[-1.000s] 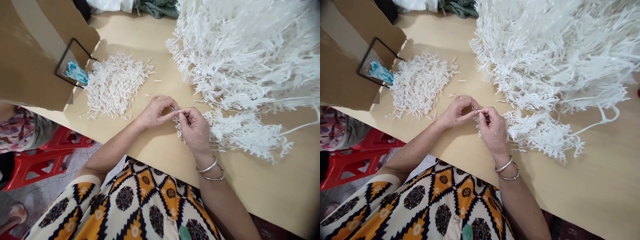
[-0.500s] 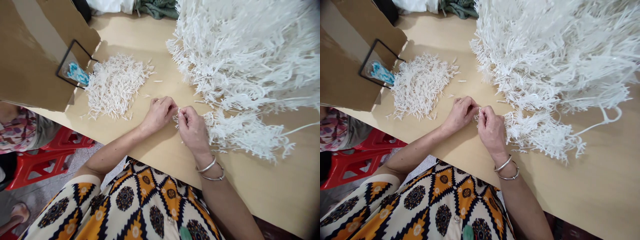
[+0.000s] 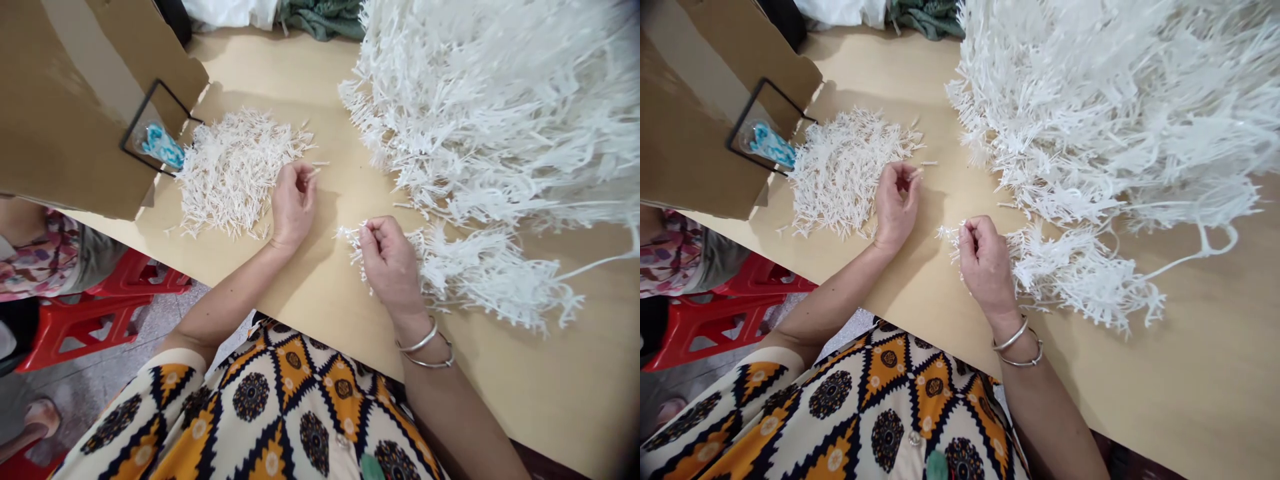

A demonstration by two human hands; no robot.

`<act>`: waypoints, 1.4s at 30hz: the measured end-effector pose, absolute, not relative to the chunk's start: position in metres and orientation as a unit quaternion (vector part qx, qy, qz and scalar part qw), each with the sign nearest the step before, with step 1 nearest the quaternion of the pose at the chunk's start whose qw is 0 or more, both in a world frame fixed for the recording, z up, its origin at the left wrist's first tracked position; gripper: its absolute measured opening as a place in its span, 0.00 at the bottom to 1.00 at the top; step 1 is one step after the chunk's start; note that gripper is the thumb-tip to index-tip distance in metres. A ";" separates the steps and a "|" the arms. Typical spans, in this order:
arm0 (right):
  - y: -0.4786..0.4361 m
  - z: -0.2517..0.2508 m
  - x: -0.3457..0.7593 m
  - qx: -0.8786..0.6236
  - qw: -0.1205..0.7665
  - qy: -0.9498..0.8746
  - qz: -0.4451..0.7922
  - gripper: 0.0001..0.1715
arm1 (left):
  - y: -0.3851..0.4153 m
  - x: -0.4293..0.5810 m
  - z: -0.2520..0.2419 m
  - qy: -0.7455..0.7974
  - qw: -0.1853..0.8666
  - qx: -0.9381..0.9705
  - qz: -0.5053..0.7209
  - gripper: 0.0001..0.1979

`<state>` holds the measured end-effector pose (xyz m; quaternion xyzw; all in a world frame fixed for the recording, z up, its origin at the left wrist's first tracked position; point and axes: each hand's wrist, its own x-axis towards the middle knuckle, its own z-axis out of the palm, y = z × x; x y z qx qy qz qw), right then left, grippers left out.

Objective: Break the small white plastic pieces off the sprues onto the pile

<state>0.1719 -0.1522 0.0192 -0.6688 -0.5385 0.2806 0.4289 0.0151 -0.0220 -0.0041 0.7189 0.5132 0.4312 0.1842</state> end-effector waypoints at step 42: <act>-0.146 0.012 0.178 -0.681 0.431 -0.540 0.243 0.08 | -0.043 0.033 0.002 0.345 0.306 0.822 0.333 0.08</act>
